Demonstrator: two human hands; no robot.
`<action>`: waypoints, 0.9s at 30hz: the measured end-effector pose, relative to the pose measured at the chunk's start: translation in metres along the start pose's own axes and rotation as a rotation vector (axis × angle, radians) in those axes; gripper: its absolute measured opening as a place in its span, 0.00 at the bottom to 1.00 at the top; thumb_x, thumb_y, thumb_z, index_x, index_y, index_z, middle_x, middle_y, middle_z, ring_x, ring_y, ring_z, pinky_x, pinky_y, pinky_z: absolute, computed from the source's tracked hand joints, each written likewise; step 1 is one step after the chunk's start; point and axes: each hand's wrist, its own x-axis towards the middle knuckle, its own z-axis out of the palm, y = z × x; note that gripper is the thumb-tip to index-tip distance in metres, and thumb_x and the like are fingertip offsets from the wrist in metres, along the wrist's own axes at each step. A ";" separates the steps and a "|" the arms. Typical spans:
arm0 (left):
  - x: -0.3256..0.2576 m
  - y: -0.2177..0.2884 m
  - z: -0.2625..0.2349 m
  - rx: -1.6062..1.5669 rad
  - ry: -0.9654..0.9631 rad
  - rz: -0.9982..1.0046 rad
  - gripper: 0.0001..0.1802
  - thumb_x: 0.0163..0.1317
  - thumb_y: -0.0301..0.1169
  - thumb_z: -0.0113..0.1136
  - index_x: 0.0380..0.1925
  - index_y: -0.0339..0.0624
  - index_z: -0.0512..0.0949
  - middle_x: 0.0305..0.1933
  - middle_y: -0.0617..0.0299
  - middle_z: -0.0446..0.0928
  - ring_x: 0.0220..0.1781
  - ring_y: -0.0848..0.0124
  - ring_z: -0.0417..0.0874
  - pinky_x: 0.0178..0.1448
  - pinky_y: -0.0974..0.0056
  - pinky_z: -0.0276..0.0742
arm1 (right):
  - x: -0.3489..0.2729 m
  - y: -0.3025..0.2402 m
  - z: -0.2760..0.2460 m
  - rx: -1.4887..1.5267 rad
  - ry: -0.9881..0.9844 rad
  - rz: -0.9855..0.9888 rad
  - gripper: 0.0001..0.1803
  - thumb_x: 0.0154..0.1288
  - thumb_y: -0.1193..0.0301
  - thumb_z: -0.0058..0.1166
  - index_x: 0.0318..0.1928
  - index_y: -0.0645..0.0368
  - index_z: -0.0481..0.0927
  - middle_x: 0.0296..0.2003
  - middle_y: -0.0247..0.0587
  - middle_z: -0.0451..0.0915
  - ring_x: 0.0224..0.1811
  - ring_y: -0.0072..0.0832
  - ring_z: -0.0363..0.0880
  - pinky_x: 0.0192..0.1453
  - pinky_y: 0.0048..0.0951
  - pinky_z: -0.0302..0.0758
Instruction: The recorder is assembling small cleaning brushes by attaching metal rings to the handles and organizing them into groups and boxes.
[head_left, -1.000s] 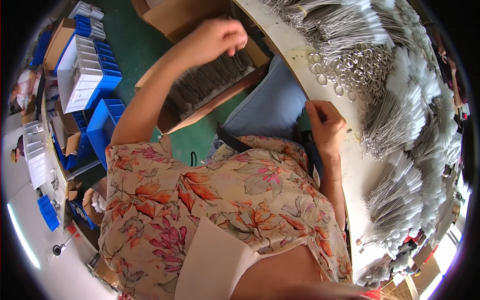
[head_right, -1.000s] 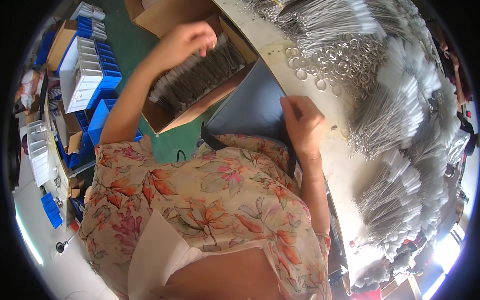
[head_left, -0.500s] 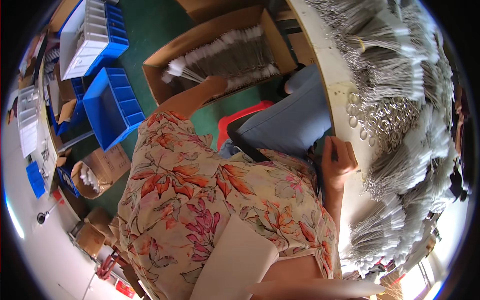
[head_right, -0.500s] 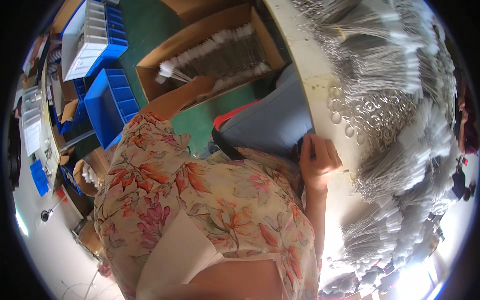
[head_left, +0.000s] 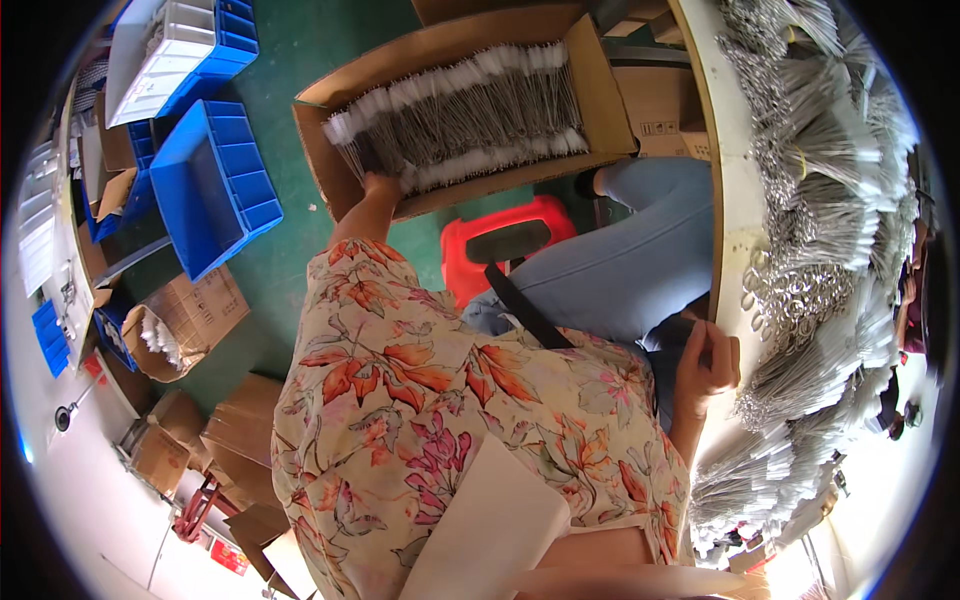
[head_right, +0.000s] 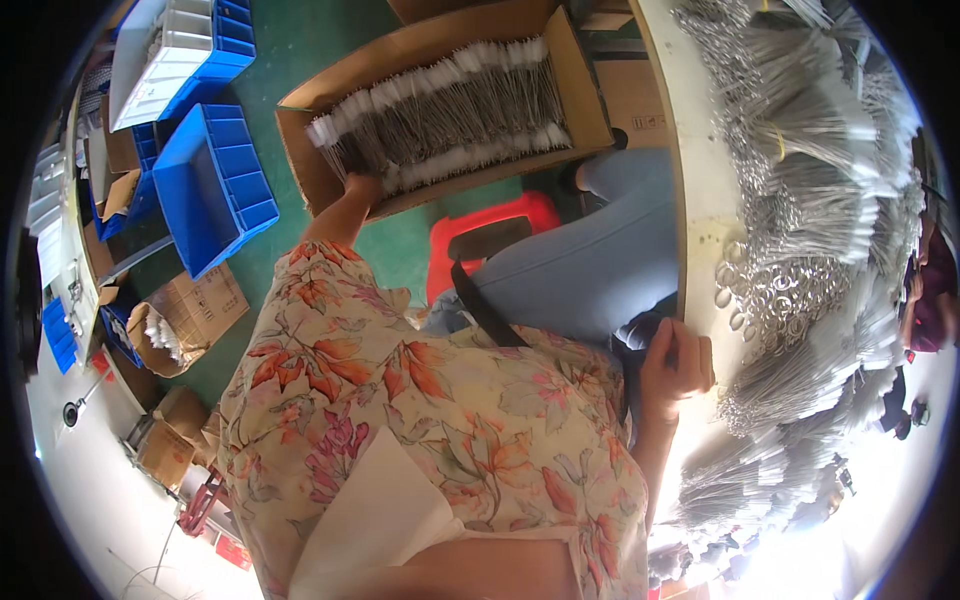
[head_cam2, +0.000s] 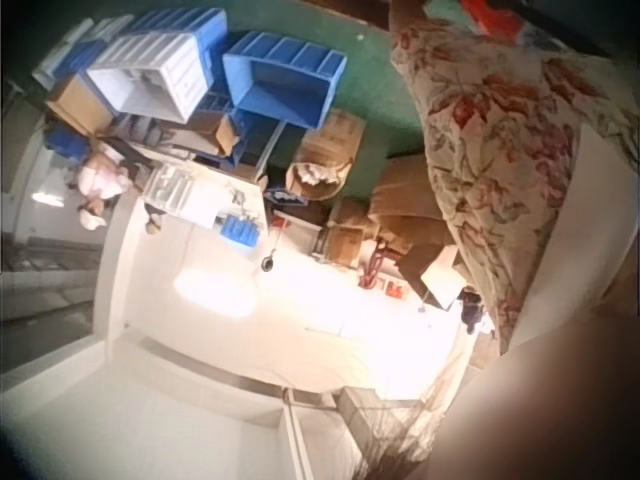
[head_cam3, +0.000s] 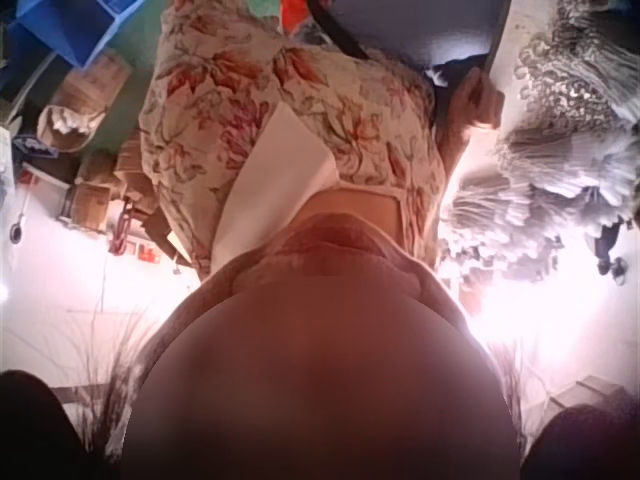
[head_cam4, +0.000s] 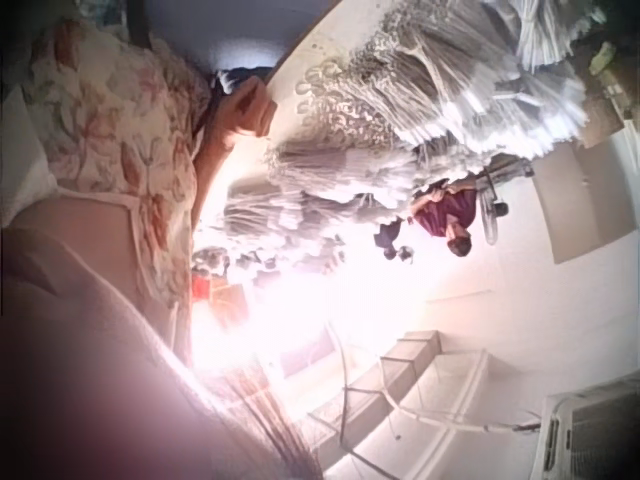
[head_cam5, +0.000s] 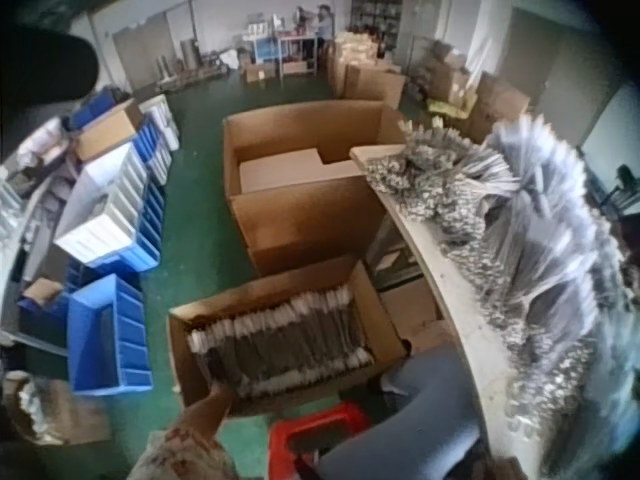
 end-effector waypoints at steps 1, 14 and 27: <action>0.002 -0.003 0.010 -0.074 0.058 0.000 0.18 0.60 0.34 0.42 0.47 0.48 0.77 0.53 0.57 0.75 0.57 0.60 0.73 0.59 0.52 0.60 | -0.001 0.000 -0.003 -0.005 -0.008 -0.005 0.03 0.51 0.77 0.60 0.25 0.59 0.78 0.16 0.35 0.69 0.15 0.28 0.70 0.16 0.27 0.64; -0.009 -0.023 -0.019 -1.029 0.506 -0.425 0.25 0.53 0.39 0.56 0.50 0.38 0.70 0.50 0.46 0.71 0.53 0.48 0.71 0.57 0.53 0.67 | -0.007 0.010 -0.005 -0.098 -0.031 0.066 0.07 0.54 0.77 0.57 0.22 0.60 0.74 0.15 0.36 0.67 0.14 0.29 0.65 0.15 0.27 0.59; 0.166 -0.096 0.015 -1.276 0.098 -0.328 0.31 0.57 0.45 0.54 0.50 0.28 0.68 0.48 0.44 0.73 0.50 0.55 0.74 0.51 0.55 0.69 | 0.001 0.005 -0.003 -0.113 -0.036 0.111 0.19 0.57 0.76 0.54 0.13 0.58 0.61 0.13 0.30 0.56 0.15 0.21 0.54 0.20 0.27 0.49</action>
